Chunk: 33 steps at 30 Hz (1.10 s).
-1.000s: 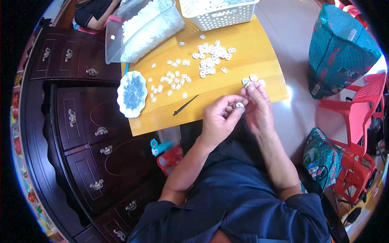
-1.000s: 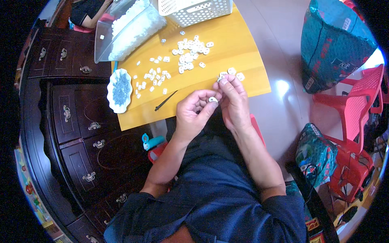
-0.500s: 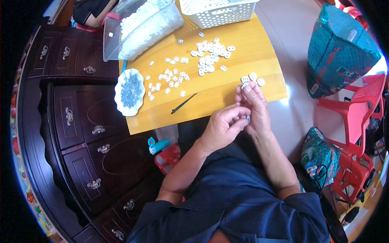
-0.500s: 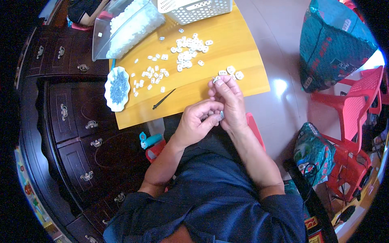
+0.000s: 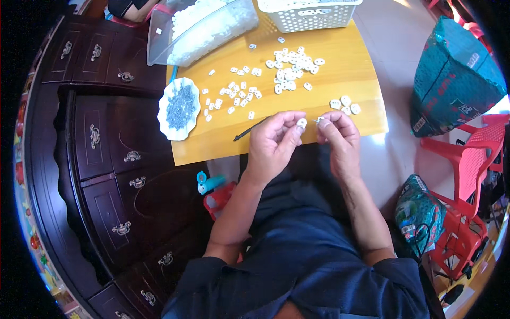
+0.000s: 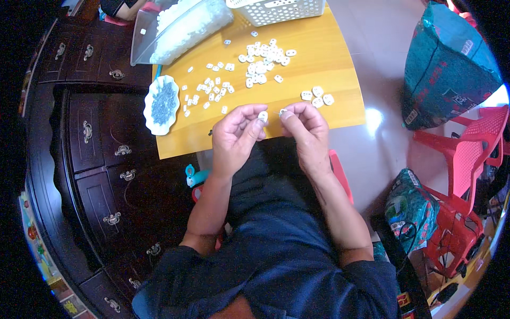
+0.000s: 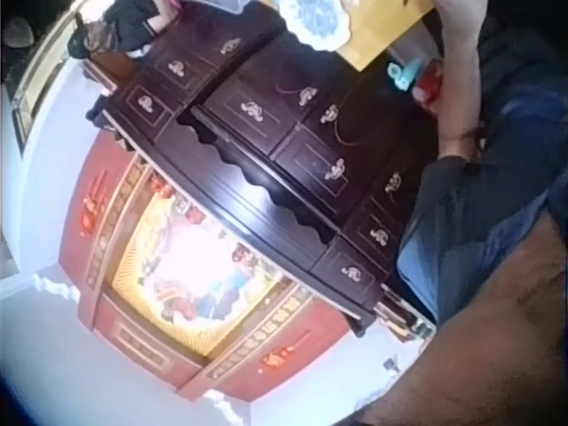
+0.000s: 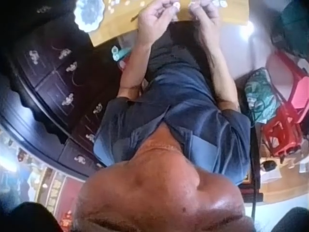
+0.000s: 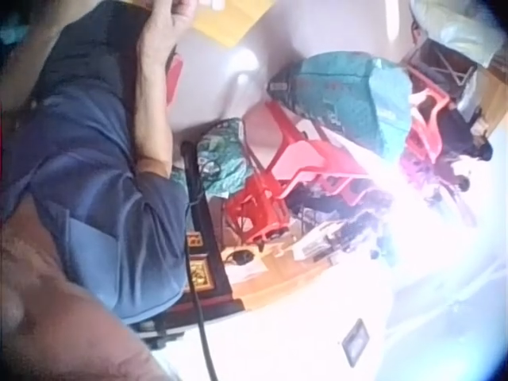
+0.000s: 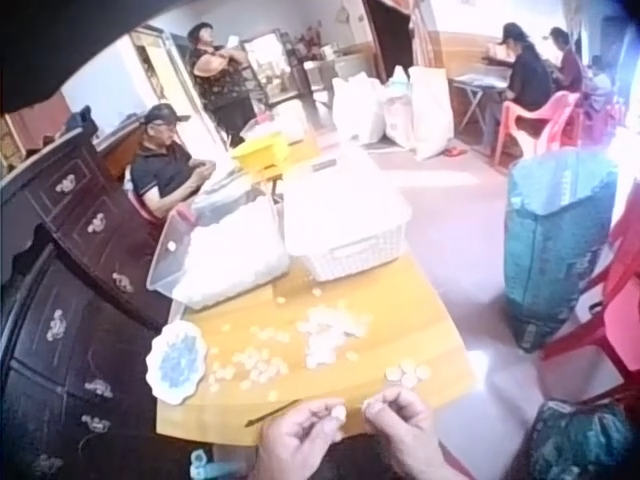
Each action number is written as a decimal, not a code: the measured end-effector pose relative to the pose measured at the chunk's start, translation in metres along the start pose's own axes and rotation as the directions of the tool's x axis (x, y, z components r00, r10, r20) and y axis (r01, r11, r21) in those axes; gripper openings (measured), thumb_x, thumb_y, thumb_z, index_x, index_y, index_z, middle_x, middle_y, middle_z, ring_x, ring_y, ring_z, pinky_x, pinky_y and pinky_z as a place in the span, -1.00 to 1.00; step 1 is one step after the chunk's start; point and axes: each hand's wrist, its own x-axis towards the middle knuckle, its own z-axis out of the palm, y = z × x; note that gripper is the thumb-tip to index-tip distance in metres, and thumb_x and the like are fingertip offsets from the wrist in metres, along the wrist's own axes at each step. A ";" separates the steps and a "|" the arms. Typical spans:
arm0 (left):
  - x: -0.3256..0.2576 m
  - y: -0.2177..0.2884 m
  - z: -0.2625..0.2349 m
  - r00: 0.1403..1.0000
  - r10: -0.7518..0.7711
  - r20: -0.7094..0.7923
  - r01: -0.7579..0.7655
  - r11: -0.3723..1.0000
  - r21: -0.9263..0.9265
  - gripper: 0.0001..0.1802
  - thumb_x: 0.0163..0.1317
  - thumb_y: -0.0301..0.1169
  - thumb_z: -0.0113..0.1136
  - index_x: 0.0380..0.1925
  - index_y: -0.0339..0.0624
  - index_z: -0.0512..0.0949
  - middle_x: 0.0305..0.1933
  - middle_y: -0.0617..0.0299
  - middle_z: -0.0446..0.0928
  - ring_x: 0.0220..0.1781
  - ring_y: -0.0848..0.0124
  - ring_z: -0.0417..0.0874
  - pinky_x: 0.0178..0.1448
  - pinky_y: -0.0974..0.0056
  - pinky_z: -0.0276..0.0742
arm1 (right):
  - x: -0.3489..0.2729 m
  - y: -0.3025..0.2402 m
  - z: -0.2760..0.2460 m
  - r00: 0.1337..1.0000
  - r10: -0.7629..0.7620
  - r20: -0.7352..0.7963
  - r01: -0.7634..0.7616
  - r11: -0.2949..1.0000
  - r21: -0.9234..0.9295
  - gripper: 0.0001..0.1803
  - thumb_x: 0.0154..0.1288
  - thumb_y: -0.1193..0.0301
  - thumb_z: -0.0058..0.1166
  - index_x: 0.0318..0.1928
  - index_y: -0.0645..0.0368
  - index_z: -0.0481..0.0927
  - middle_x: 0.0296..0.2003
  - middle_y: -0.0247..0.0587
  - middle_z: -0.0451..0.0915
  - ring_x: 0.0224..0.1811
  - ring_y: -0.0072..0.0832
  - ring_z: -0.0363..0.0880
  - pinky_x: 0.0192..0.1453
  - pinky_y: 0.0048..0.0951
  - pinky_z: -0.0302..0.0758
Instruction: Manually assembling small plastic and metal hardware components at a workspace.
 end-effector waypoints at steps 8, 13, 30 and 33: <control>-0.001 -0.004 -0.004 1.000 0.015 0.005 -0.015 0.999 -0.044 -0.71 0.41 -0.58 0.18 0.10 -0.39 0.56 -0.13 0.21 0.67 -0.26 0.61 0.65 -0.20 0.49 0.61 | -0.001 -0.001 -0.001 0.999 0.032 0.026 -0.031 0.999 -0.037 -0.95 0.41 0.48 0.16 -0.18 0.18 0.61 -0.35 -0.45 0.62 -0.37 -0.73 0.51 -0.26 -0.65 0.44; -0.002 -0.006 -0.001 1.000 0.015 0.010 -0.015 0.999 -0.034 -0.73 0.40 -0.59 0.20 0.07 -0.40 0.56 -0.11 0.19 0.68 -0.18 0.59 0.68 -0.19 0.47 0.65 | -0.002 -0.001 -0.002 0.997 0.041 0.069 -0.038 0.998 -0.041 -0.95 0.41 0.47 0.16 -0.19 0.16 0.61 -0.38 -0.44 0.63 -0.37 -0.73 0.53 -0.27 -0.66 0.44; 0.001 -0.013 -0.001 0.998 0.053 -0.027 -0.053 0.999 -0.004 -0.72 0.33 -0.63 0.25 0.03 -0.40 0.60 -0.20 0.21 0.69 -0.30 0.60 0.68 -0.20 0.47 0.64 | -0.002 -0.001 0.003 0.998 0.060 0.026 -0.059 0.997 -0.047 -0.96 0.39 0.48 0.18 -0.21 0.17 0.62 -0.40 -0.45 0.62 -0.42 -0.75 0.50 -0.31 -0.67 0.43; -0.001 -0.011 -0.002 1.000 0.029 -0.009 -0.029 0.999 -0.020 -0.72 0.33 -0.62 0.25 0.03 -0.39 0.60 -0.21 0.23 0.68 -0.30 0.61 0.67 -0.20 0.48 0.63 | -0.001 0.000 0.000 0.997 0.061 0.045 -0.058 0.996 -0.072 -0.96 0.40 0.47 0.19 -0.21 0.16 0.62 -0.40 -0.45 0.62 -0.42 -0.75 0.50 -0.31 -0.67 0.43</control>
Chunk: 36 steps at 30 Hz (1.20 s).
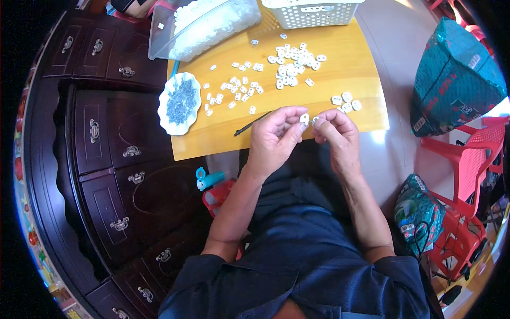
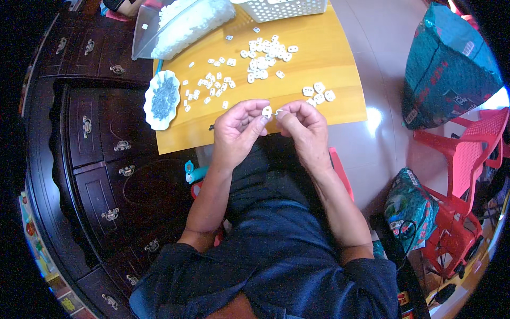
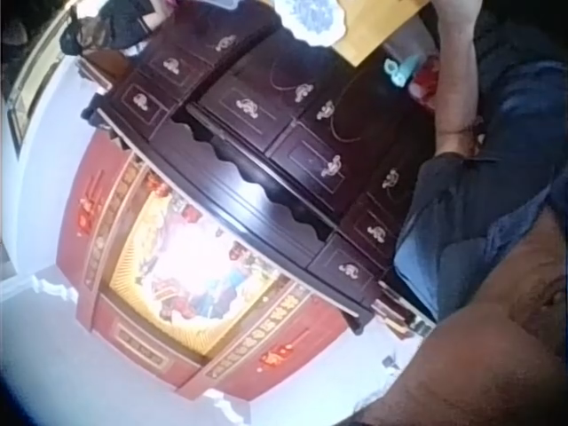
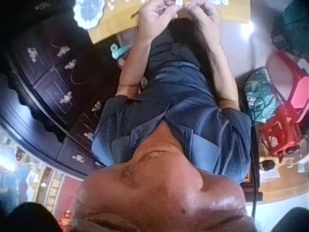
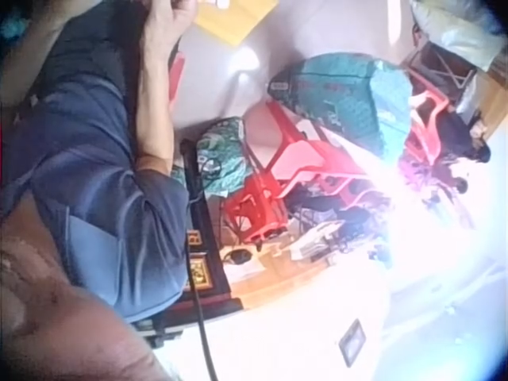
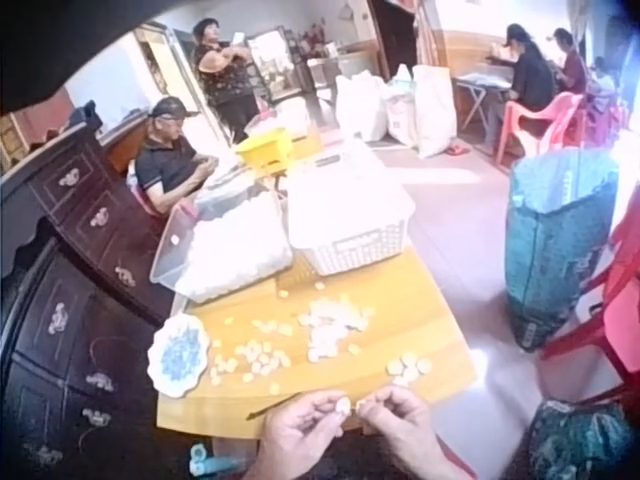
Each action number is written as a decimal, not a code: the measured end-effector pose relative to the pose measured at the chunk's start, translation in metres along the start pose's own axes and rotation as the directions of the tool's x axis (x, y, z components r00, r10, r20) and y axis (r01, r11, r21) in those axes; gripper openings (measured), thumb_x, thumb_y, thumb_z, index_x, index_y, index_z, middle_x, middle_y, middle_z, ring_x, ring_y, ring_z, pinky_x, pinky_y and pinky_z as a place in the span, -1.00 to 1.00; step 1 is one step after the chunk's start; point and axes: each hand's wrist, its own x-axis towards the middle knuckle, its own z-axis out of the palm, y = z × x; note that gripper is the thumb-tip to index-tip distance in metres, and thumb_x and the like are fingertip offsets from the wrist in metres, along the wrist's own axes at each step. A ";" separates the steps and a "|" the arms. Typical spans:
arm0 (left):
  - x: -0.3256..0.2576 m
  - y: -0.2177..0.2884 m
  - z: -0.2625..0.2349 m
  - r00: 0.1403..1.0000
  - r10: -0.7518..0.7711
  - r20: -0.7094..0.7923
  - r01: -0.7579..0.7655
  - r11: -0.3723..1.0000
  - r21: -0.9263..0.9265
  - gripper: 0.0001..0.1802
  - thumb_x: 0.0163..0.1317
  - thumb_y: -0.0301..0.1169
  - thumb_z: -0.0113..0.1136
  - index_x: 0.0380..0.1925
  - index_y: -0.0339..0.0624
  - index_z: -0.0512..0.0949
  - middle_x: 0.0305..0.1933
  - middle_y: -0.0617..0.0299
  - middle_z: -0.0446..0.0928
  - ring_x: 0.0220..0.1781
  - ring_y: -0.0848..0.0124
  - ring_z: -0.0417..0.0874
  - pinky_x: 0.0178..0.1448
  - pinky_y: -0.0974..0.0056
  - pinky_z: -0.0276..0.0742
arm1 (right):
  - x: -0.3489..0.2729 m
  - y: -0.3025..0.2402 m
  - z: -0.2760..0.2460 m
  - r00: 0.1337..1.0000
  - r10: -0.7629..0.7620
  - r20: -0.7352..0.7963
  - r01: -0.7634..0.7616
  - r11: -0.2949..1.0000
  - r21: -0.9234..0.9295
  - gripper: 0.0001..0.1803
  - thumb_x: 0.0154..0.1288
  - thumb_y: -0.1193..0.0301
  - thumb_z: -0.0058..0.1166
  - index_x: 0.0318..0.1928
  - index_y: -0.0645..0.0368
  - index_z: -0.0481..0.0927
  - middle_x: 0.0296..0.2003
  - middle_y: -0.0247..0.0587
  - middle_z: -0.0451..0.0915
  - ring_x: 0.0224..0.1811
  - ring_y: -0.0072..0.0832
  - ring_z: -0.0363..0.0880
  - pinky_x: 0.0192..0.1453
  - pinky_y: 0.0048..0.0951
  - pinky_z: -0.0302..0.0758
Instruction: Manually assembling small plastic and metal hardware components at a workspace.
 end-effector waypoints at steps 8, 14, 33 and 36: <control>-0.002 -0.001 0.001 0.998 -0.044 0.042 0.047 0.996 -0.071 -0.73 0.35 -0.62 0.22 0.05 -0.37 0.62 -0.22 0.23 0.68 -0.26 0.59 0.70 -0.15 0.47 0.64 | 0.000 0.001 0.000 0.999 0.017 0.031 -0.017 1.000 -0.009 -0.94 0.41 0.46 0.19 -0.18 0.16 0.63 -0.39 -0.45 0.64 -0.40 -0.77 0.51 -0.29 -0.69 0.45; 0.002 0.000 -0.003 0.996 0.016 0.083 -0.015 1.000 -0.007 -0.74 0.36 -0.63 0.20 0.04 -0.39 0.62 -0.19 0.19 0.69 -0.21 0.52 0.74 -0.12 0.42 0.67 | -0.001 -0.004 0.000 0.996 0.018 0.089 -0.017 1.000 -0.009 -0.88 0.43 0.46 0.17 -0.10 0.23 0.63 -0.33 -0.37 0.68 -0.34 -0.73 0.59 -0.25 -0.66 0.51; 0.011 0.015 -0.009 0.972 0.071 0.226 -0.113 0.977 0.182 -0.71 0.30 -0.67 0.20 0.03 -0.37 0.61 -0.21 0.18 0.63 -0.22 0.49 0.75 -0.17 0.43 0.64 | 0.003 -0.007 -0.007 0.980 0.127 0.153 -0.125 0.992 -0.020 -0.82 0.50 0.38 0.14 -0.11 0.26 0.63 -0.33 -0.29 0.70 -0.36 -0.70 0.61 -0.25 -0.67 0.56; 0.013 0.014 -0.014 0.967 0.000 0.256 -0.044 0.986 0.163 -0.71 0.33 -0.64 0.22 0.05 -0.36 0.61 -0.18 0.22 0.65 -0.19 0.53 0.71 -0.11 0.45 0.63 | 0.002 -0.008 -0.006 0.975 0.134 0.176 -0.131 0.991 -0.031 -0.81 0.51 0.36 0.14 -0.12 0.26 0.63 -0.33 -0.29 0.70 -0.37 -0.70 0.61 -0.26 -0.68 0.55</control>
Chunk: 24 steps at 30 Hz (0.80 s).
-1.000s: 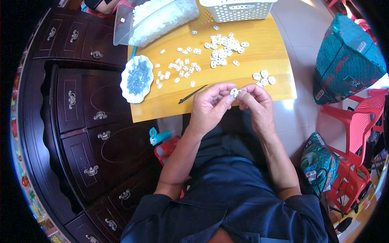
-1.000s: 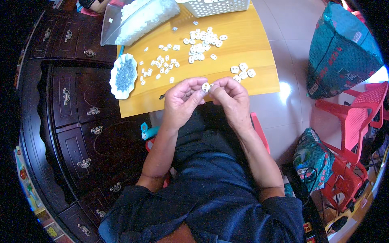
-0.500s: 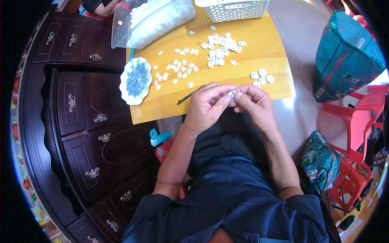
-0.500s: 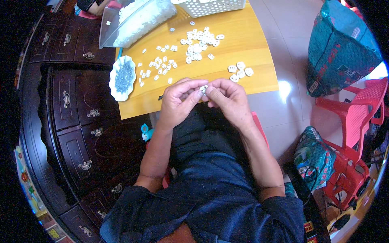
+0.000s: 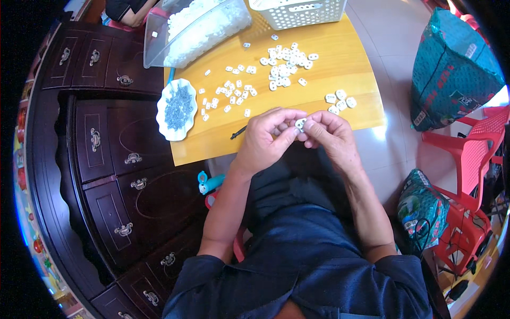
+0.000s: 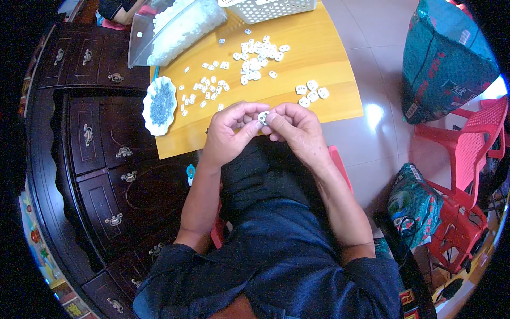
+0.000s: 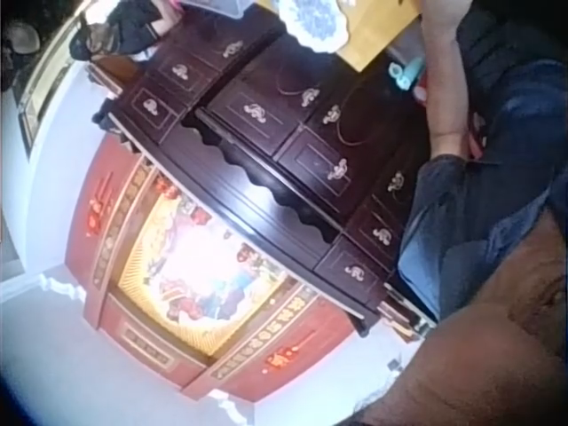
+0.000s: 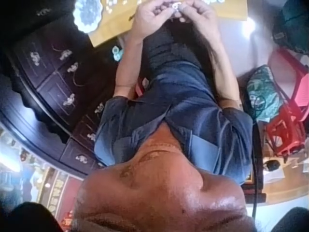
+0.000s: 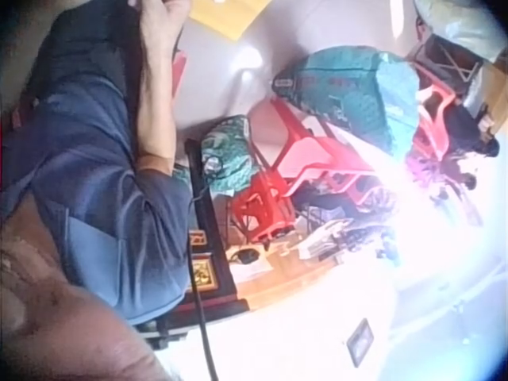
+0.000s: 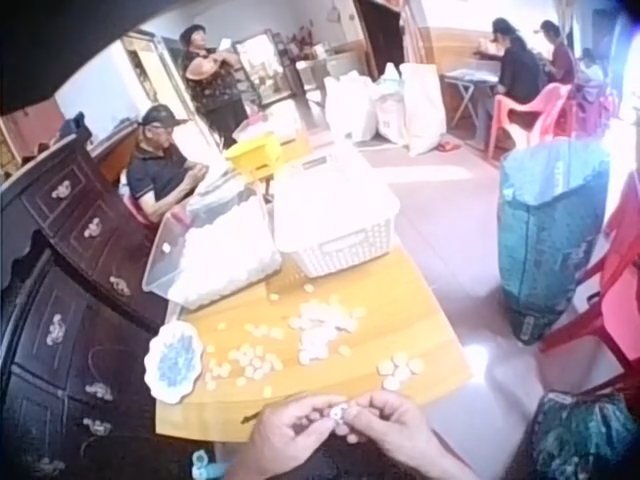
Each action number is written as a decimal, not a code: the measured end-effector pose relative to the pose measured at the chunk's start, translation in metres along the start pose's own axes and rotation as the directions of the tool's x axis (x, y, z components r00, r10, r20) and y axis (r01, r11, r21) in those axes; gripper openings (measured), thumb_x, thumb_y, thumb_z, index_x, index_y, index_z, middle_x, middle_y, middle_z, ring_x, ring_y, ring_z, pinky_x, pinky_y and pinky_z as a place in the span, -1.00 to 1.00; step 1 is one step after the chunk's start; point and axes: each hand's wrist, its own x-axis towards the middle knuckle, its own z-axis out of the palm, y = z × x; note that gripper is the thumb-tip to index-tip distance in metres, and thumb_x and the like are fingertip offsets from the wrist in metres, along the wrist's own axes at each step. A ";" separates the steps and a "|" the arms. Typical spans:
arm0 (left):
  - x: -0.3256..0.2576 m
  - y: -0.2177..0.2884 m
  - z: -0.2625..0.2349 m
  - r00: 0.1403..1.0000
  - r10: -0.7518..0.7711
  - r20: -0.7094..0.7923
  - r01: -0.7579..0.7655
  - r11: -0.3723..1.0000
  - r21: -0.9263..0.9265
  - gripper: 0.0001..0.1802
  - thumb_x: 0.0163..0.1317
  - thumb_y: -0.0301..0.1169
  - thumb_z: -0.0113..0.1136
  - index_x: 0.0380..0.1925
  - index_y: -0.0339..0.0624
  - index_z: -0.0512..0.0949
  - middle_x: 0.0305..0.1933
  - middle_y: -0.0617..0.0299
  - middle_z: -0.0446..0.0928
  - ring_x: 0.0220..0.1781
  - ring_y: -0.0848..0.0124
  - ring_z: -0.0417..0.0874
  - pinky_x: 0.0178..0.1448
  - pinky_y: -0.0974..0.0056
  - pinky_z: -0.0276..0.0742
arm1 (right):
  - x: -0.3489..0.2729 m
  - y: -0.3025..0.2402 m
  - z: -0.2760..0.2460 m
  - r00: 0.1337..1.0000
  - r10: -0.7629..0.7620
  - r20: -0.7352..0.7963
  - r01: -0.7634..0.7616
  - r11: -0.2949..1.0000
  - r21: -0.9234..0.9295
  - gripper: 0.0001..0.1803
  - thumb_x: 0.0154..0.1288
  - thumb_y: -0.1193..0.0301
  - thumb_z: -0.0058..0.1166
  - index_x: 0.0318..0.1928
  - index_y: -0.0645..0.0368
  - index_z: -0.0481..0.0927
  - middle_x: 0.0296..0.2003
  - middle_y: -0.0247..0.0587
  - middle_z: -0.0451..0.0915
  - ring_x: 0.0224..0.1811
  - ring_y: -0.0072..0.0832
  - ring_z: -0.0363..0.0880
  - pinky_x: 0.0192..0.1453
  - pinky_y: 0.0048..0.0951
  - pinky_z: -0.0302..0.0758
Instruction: Manually assembling small plastic and metal hardware components at a workspace.
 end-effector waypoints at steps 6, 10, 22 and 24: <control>0.000 -0.003 -0.004 1.000 -0.017 -0.004 0.017 0.999 0.046 -0.74 0.34 -0.60 0.24 0.03 -0.32 0.63 -0.24 0.33 0.65 -0.25 0.64 0.62 -0.16 0.51 0.53 | 0.003 0.005 -0.004 0.998 -0.030 0.051 0.034 0.997 -0.075 -0.79 0.55 0.33 0.10 -0.16 0.24 0.61 -0.39 -0.36 0.65 -0.39 -0.71 0.55 -0.28 -0.65 0.51; 0.001 -0.005 -0.003 0.999 0.020 -0.043 -0.017 0.998 0.064 -0.75 0.23 -0.65 0.26 -0.08 -0.30 0.68 -0.36 0.30 0.59 -0.40 0.63 0.57 -0.30 0.47 0.51 | 0.002 0.003 -0.004 0.998 -0.045 0.049 0.052 0.986 -0.157 -0.79 0.55 0.33 0.09 -0.18 0.23 0.60 -0.42 -0.40 0.62 -0.39 -0.72 0.52 -0.29 -0.64 0.49; 0.001 0.001 -0.002 0.998 0.049 -0.031 -0.047 0.996 0.071 -0.75 0.22 -0.65 0.26 -0.09 -0.31 0.68 -0.31 0.23 0.67 -0.44 0.60 0.61 -0.34 0.45 0.51 | 0.000 0.006 -0.001 0.997 -0.045 0.064 0.052 0.992 -0.113 -0.80 0.56 0.34 0.08 -0.15 0.24 0.60 -0.40 -0.39 0.63 -0.37 -0.71 0.53 -0.28 -0.65 0.50; 0.002 -0.001 -0.002 0.998 0.055 -0.033 -0.052 0.996 0.068 -0.75 0.21 -0.65 0.26 -0.09 -0.31 0.69 -0.31 0.21 0.68 -0.44 0.59 0.62 -0.34 0.45 0.52 | -0.001 0.008 0.003 0.998 -0.046 0.037 0.048 0.998 -0.051 -0.80 0.56 0.35 0.07 -0.14 0.25 0.60 -0.36 -0.37 0.64 -0.36 -0.71 0.54 -0.27 -0.65 0.50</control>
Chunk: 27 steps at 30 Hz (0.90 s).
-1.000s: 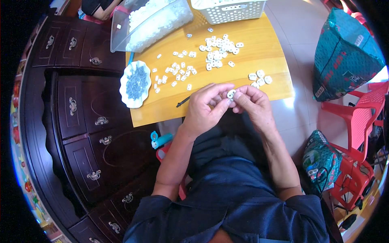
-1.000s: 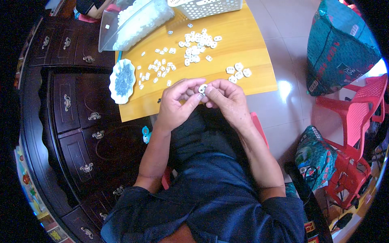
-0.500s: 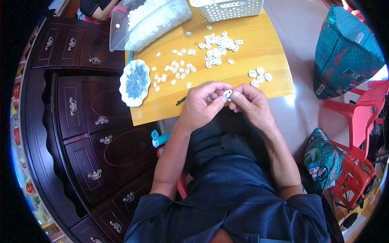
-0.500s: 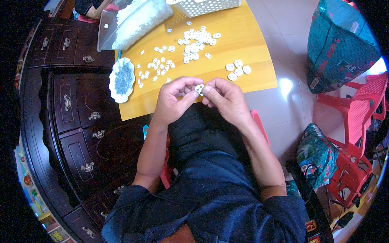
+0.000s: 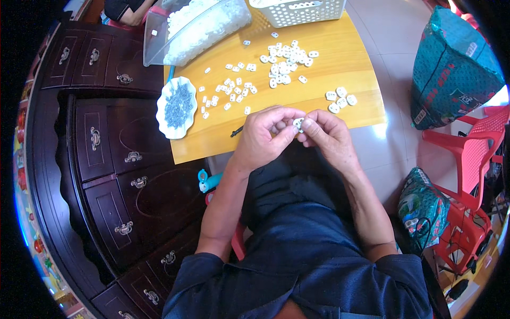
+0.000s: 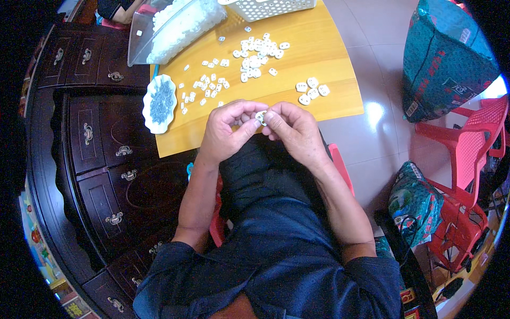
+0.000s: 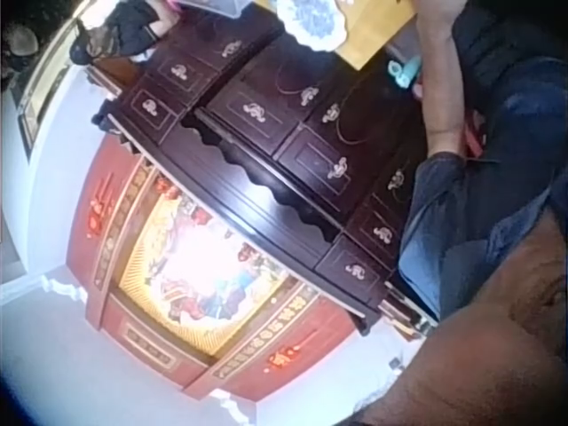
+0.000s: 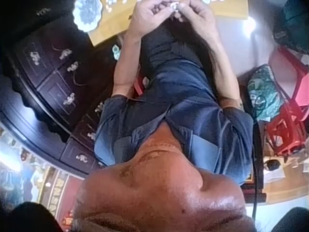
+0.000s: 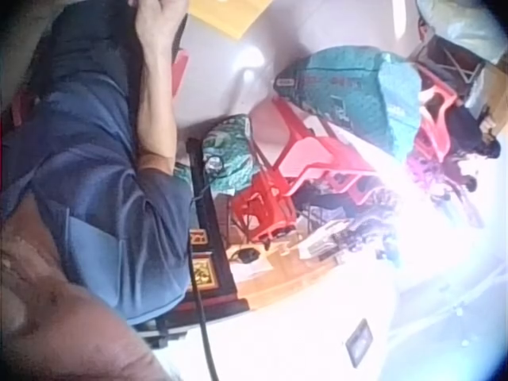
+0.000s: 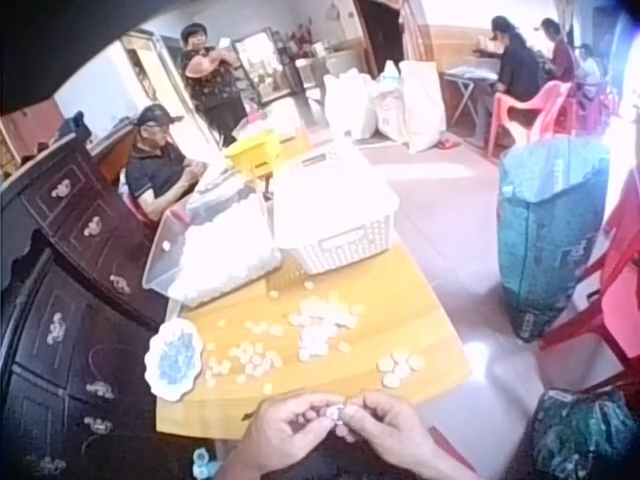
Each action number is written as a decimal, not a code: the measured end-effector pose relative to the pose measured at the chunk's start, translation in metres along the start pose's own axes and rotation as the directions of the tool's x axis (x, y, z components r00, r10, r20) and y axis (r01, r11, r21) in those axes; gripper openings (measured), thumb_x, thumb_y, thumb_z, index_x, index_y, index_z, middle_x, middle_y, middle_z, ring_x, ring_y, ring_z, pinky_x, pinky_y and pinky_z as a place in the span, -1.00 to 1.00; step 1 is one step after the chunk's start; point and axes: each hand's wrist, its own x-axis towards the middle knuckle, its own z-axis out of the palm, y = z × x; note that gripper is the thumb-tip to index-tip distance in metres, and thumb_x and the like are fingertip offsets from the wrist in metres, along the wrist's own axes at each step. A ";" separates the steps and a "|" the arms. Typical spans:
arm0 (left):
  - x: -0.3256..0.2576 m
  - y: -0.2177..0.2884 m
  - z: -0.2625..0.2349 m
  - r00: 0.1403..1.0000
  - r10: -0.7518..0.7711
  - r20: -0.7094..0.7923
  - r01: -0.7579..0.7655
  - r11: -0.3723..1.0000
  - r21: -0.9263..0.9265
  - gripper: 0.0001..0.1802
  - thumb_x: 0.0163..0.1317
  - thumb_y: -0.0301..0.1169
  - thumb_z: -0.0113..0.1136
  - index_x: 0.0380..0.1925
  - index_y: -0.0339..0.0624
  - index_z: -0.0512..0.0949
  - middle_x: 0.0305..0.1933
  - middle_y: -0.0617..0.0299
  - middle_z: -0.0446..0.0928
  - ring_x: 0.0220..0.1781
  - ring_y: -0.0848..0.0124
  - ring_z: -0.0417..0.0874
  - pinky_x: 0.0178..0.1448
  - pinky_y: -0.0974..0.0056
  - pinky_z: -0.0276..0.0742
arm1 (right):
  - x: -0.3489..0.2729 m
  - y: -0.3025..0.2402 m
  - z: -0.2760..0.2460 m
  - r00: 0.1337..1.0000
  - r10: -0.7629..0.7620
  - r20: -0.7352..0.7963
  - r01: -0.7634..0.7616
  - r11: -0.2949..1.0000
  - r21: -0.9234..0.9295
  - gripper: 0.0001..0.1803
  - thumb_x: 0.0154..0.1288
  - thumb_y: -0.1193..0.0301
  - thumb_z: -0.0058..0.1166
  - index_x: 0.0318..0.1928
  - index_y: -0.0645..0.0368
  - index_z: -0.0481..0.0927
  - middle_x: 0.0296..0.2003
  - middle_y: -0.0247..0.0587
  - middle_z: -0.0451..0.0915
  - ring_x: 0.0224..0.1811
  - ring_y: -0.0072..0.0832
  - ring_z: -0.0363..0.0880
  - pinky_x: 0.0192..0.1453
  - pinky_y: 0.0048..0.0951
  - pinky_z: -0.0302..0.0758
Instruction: Manually assembling small plastic and metal hardware components at a workspace.
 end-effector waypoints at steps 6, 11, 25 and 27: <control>-0.001 0.007 -0.004 0.999 -0.018 0.036 0.015 0.995 0.101 -0.65 0.16 -0.61 0.33 -0.02 -0.30 0.64 -0.27 0.18 0.68 -0.42 0.56 0.66 -0.32 0.42 0.57 | 0.001 -0.001 0.006 0.999 0.035 -0.034 -0.033 0.997 0.068 -0.79 0.56 0.35 0.08 -0.11 0.26 0.61 -0.33 -0.37 0.64 -0.33 -0.72 0.55 -0.24 -0.65 0.50; 0.001 0.025 0.014 0.993 0.121 -0.018 -0.102 0.902 0.420 -0.51 0.02 -0.44 0.49 0.00 -0.22 0.60 -0.16 0.12 0.63 -0.25 0.25 0.73 -0.18 0.22 0.66 | 0.003 0.006 0.003 0.996 -0.022 -0.082 0.028 0.997 0.077 -0.81 0.54 0.35 0.09 -0.13 0.24 0.62 -0.33 -0.41 0.63 -0.32 -0.74 0.53 -0.21 -0.66 0.47; 0.002 0.010 0.014 0.978 0.205 -0.040 -0.158 0.851 0.501 -0.65 0.05 -0.47 0.44 -0.12 -0.23 0.66 -0.21 0.10 0.68 -0.25 0.16 0.73 -0.19 0.18 0.65 | 0.001 0.003 0.002 0.997 -0.004 -0.083 0.015 0.991 0.135 -0.79 0.51 0.32 0.11 -0.19 0.21 0.66 -0.38 -0.44 0.63 -0.36 -0.71 0.52 -0.22 -0.63 0.45; 0.002 0.011 0.012 0.980 0.197 -0.036 -0.152 0.851 0.502 -0.66 0.05 -0.46 0.44 -0.12 -0.23 0.67 -0.21 0.09 0.69 -0.24 0.15 0.73 -0.19 0.17 0.65 | 0.001 0.003 0.001 0.998 0.012 -0.066 -0.004 0.993 0.120 -0.77 0.52 0.30 0.09 -0.18 0.21 0.68 -0.37 -0.41 0.66 -0.34 -0.69 0.55 -0.21 -0.60 0.47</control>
